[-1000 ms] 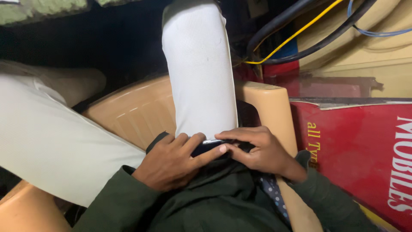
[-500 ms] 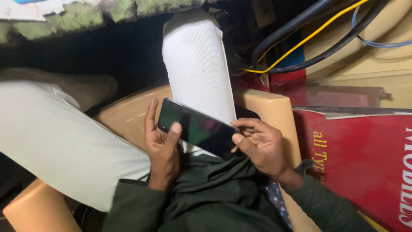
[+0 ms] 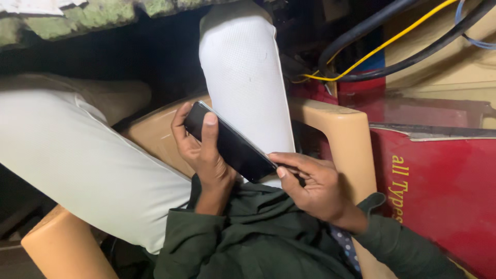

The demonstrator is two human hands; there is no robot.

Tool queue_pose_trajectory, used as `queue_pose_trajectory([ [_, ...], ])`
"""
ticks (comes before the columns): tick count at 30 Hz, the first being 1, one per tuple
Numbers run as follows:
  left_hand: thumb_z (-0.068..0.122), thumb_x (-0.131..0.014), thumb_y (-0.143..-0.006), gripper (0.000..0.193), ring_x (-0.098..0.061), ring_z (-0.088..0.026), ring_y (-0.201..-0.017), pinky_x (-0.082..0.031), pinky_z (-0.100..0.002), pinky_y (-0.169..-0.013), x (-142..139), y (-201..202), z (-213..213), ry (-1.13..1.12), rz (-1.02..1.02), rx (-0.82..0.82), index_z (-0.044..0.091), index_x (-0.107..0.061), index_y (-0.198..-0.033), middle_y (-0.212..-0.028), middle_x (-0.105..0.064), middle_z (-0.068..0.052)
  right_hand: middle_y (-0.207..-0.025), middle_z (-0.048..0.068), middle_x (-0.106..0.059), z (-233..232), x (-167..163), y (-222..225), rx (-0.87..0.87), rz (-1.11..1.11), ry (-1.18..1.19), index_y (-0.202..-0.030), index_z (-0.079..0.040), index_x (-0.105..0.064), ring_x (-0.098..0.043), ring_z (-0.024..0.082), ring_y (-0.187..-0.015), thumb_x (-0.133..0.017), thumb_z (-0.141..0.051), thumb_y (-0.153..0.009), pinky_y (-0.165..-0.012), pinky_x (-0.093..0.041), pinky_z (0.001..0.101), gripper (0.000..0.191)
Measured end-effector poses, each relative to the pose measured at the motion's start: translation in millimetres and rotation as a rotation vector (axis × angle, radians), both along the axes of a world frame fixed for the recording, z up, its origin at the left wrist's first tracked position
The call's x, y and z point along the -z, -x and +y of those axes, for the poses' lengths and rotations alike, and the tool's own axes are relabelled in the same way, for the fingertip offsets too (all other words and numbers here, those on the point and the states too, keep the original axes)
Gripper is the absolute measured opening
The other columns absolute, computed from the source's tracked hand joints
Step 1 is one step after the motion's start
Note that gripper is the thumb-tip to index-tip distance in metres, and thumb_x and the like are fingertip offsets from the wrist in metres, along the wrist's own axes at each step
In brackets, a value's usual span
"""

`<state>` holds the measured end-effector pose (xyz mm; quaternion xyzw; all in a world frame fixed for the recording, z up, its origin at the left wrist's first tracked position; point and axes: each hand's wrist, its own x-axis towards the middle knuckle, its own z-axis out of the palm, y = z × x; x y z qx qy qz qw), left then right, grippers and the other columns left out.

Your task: The person removes the back cover of a smartphone, then uses a screwdriver to unscrew and remove a small metal plate from the phone's interior. The phone remains open on the workbench with internal components exposed.

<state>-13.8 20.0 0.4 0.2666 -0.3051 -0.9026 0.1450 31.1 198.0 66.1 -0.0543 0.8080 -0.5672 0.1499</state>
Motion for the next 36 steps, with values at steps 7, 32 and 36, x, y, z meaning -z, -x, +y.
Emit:
queue_pose_trajectory([
  [7, 0.008, -0.075, -0.096, 0.045, -0.061, -0.016, -0.100, -0.055, -0.031, -0.090, 4, 2, -4, 0.049, -0.002, 0.002, 0.006, -0.050, -0.133, -0.114, -0.059, -0.009, -0.113, 0.012, -0.078, -9, -7, 6, -0.030, 0.114, -0.098, -0.124, 0.004, -0.070, -0.070, 0.006, -0.083, -0.067, 0.002, -0.096, -0.072, -0.057, 0.0201, 0.028],
  [32, 0.009, -0.077, -0.093, 0.048, -0.061, -0.011, -0.100, -0.053, -0.027, -0.091, 15, 3, -11, 0.361, 0.066, 0.197, 0.007, -0.048, -0.130, -0.111, -0.062, -0.006, -0.087, 0.010, -0.074, -21, -26, 27, -0.119, 0.071, -0.328, -0.108, -0.002, -0.062, -0.078, 0.018, -0.078, -0.073, -0.003, -0.088, -0.068, -0.060, 0.0282, 0.022],
  [36, 0.008, -0.079, -0.092, 0.048, -0.060, -0.011, -0.092, -0.051, -0.026, -0.085, 14, 4, -13, 0.312, 0.046, 0.190, 0.005, -0.048, -0.128, -0.105, -0.062, -0.005, -0.092, 0.010, -0.074, -29, -34, 27, -0.143, 0.111, -0.337, -0.113, -0.001, -0.065, -0.077, 0.016, -0.079, -0.072, -0.002, -0.090, -0.069, -0.060, 0.0276, 0.024],
])
